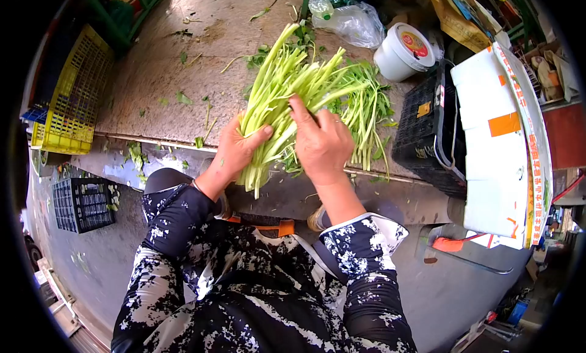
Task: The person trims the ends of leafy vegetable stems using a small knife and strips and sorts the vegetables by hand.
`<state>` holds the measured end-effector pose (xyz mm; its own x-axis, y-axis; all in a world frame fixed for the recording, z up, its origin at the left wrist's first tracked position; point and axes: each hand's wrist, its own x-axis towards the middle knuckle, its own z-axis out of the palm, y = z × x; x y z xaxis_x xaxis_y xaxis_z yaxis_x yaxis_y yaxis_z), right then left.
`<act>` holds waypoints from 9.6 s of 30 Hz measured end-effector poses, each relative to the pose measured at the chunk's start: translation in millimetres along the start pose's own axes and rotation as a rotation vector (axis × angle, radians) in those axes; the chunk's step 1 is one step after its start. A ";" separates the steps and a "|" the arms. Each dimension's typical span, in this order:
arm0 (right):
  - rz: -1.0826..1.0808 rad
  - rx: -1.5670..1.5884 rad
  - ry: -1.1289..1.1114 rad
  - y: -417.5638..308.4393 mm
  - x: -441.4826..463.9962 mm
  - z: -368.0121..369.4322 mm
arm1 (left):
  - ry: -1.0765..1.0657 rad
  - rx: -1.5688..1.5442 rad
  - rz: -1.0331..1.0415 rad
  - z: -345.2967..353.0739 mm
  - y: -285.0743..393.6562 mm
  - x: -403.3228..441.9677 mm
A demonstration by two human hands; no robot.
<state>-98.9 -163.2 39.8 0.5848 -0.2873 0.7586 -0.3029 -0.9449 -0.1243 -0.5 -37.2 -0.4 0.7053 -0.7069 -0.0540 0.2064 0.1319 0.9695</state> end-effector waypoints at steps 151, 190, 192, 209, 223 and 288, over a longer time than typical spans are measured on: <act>0.516 0.339 -1.118 86.0 -49.8 -53.7 | -0.207 -0.765 -0.412 -18.8 10.8 2.4; 0.011 0.593 -0.713 -9.6 -39.2 9.3 | -0.163 0.190 -0.195 -38.9 -14.0 -4.5; -0.003 0.601 -0.708 -11.9 -39.4 12.5 | -0.219 0.250 -0.175 -42.4 -11.5 -4.5; 0.359 0.613 -1.202 -16.4 -78.4 44.3 | -0.287 0.016 -0.674 -76.0 -18.4 -33.9; 0.132 0.825 -0.777 -15.2 -82.5 38.7 | -0.557 -0.353 -0.670 -84.9 -18.2 -32.4; 1.131 1.269 -0.983 7.2 -49.8 16.4 | -0.630 0.326 -0.197 -49.2 6.7 -30.2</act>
<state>-117.9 -158.3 -9.4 0.8235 -0.2898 -0.4878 -0.4125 0.2845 -0.8654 13.0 19.2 -4.1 0.1318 -0.9745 -0.1815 0.0078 -0.1821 0.9832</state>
